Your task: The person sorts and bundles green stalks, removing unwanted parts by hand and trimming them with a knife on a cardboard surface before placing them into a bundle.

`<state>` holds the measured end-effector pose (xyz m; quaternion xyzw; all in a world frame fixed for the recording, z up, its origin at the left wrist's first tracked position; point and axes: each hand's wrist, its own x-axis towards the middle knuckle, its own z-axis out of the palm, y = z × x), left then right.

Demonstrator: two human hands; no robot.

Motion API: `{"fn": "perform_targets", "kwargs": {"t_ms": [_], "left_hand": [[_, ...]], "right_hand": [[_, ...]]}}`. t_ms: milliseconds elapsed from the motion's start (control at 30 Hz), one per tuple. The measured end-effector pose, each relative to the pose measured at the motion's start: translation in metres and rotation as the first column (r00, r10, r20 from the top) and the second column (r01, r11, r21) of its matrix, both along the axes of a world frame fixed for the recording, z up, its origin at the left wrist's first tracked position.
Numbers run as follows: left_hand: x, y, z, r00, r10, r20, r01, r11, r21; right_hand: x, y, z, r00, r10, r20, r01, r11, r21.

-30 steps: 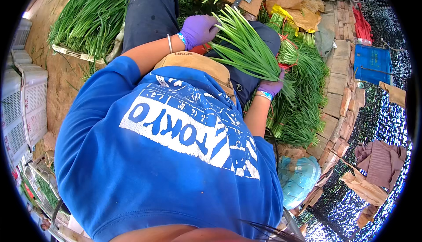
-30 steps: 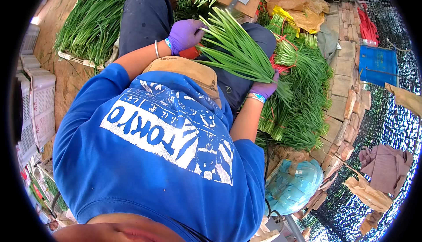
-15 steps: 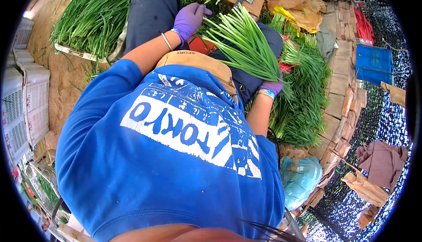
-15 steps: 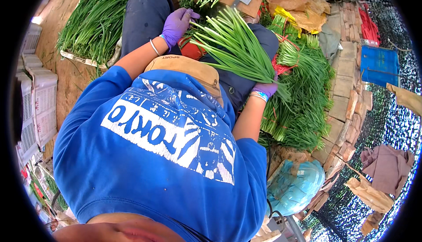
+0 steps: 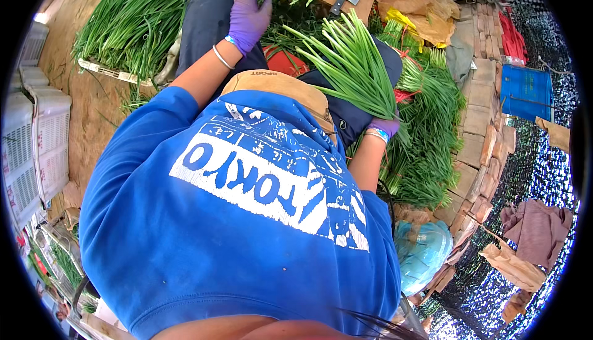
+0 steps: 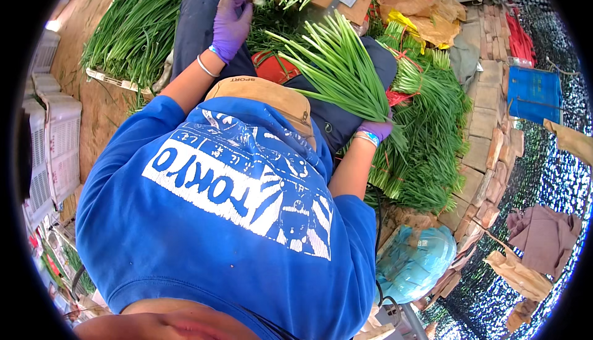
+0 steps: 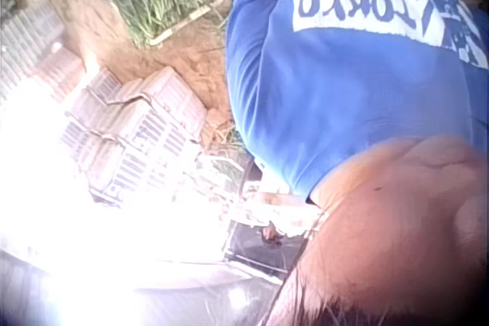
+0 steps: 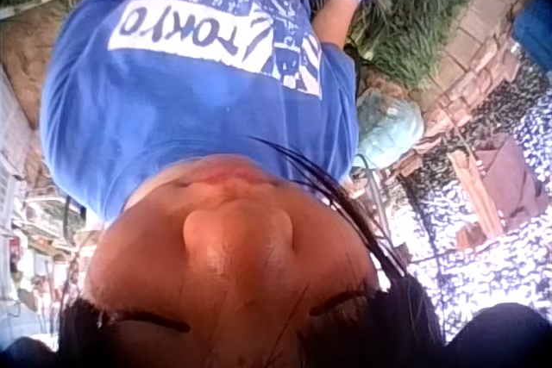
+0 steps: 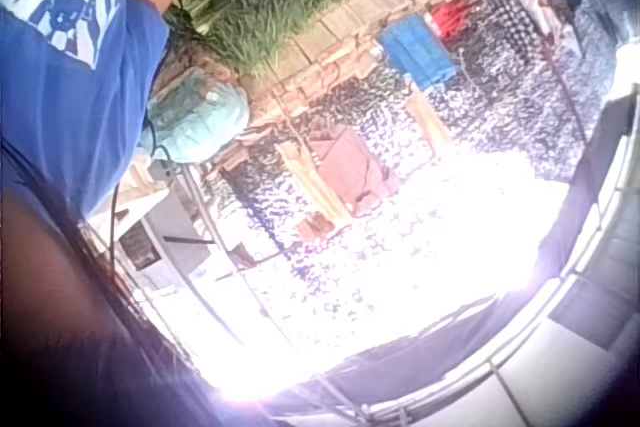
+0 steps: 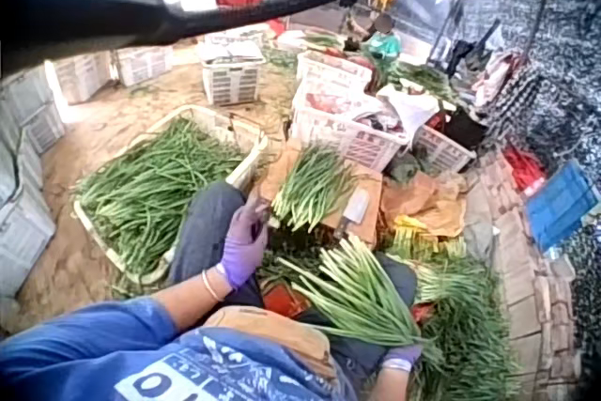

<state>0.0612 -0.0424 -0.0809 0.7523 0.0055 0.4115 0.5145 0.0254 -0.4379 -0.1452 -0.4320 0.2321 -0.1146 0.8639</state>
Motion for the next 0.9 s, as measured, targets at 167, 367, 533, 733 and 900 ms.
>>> {"fn": "perform_targets", "kwargs": {"t_ms": [167,367,533,733,900], "left_hand": [[-0.031,-0.025,0.041,0.867,-0.431,0.251,0.08,0.617,0.783],[-0.03,-0.073,0.006,0.729,-0.651,0.212,0.076,0.384,0.92],[-0.013,-0.077,-0.017,0.704,-0.669,0.239,0.157,0.474,0.867],[-0.019,-0.06,-0.003,0.667,-0.728,0.155,0.268,0.429,0.863],[-0.019,-0.031,0.016,0.809,-0.588,0.021,0.256,0.384,0.887]], "right_hand": [[-0.002,0.0,0.002,1.0,-0.006,0.0,0.006,1.0,0.027],[0.002,0.0,0.0,1.0,-0.022,-0.012,0.022,1.0,0.016],[0.001,0.002,0.001,0.991,-0.117,-0.066,0.125,0.984,0.126],[0.002,0.005,0.004,0.996,-0.084,-0.034,0.088,0.984,0.158],[0.003,0.01,0.005,0.994,-0.093,-0.057,0.101,0.984,0.146]]}}
